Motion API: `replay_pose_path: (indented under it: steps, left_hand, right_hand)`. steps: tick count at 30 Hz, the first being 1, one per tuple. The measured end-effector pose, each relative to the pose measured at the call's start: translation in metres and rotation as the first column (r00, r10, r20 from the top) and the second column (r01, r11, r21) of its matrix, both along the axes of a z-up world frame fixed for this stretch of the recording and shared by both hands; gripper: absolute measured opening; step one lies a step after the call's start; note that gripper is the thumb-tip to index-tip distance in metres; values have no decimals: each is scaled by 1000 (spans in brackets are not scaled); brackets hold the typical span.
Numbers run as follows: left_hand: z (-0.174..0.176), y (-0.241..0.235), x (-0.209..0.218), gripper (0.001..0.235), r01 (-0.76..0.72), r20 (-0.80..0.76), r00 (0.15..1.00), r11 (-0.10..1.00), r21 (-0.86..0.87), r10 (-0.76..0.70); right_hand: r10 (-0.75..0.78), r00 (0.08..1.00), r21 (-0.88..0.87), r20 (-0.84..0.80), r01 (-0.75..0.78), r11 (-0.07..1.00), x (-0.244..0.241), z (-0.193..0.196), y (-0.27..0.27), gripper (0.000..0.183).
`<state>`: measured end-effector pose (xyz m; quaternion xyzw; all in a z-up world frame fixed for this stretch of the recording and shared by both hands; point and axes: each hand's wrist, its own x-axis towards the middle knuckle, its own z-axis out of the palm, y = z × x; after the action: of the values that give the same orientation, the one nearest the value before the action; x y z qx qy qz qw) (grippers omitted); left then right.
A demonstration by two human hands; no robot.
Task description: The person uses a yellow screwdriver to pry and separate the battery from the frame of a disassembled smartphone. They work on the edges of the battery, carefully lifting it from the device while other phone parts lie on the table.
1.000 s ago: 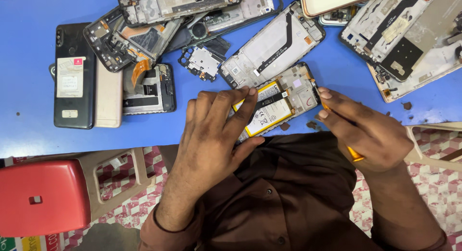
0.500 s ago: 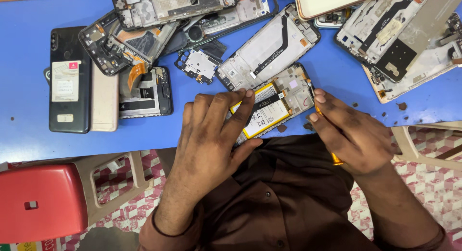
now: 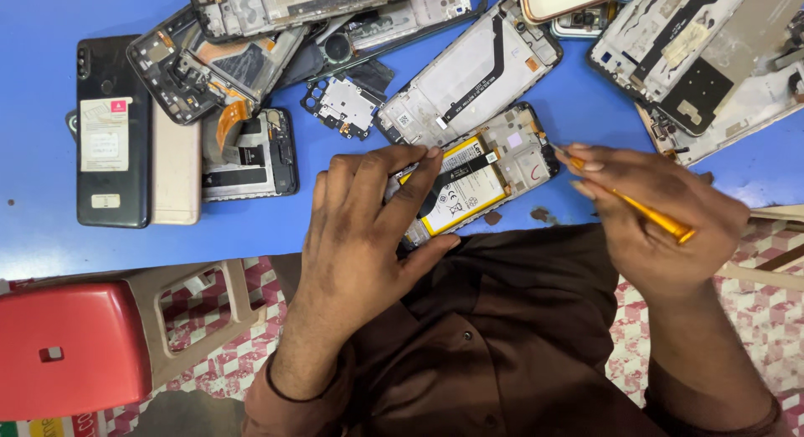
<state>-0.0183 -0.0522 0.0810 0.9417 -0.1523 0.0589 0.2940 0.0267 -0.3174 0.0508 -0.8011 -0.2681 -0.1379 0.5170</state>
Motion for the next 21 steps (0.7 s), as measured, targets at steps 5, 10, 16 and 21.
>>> replay_pose_path:
  steps: [5,10,16,21]
  left_hand:
    - [-2,1,1,75,5,10,1000,1000,-7,-5]
    - [-2,1,1,75,-2,0,1000,1000,-10,2]
    - [-3,1,1,76,0,-8,1000,1000,-6,0]
    - [-3,1,1,76,5,7,1000,1000,-3,-5]
  right_hand:
    - [-9,999,-9,-45,9,1000,-1,4,-5,19]
    - [-22,996,-1,-87,22,1000,-1,2,-4,15]
    - [-29,994,-20,-109,27,999,-3,4,-4,16]
    - [-20,998,-22,-61,19,1000,-4,4,-2,15]
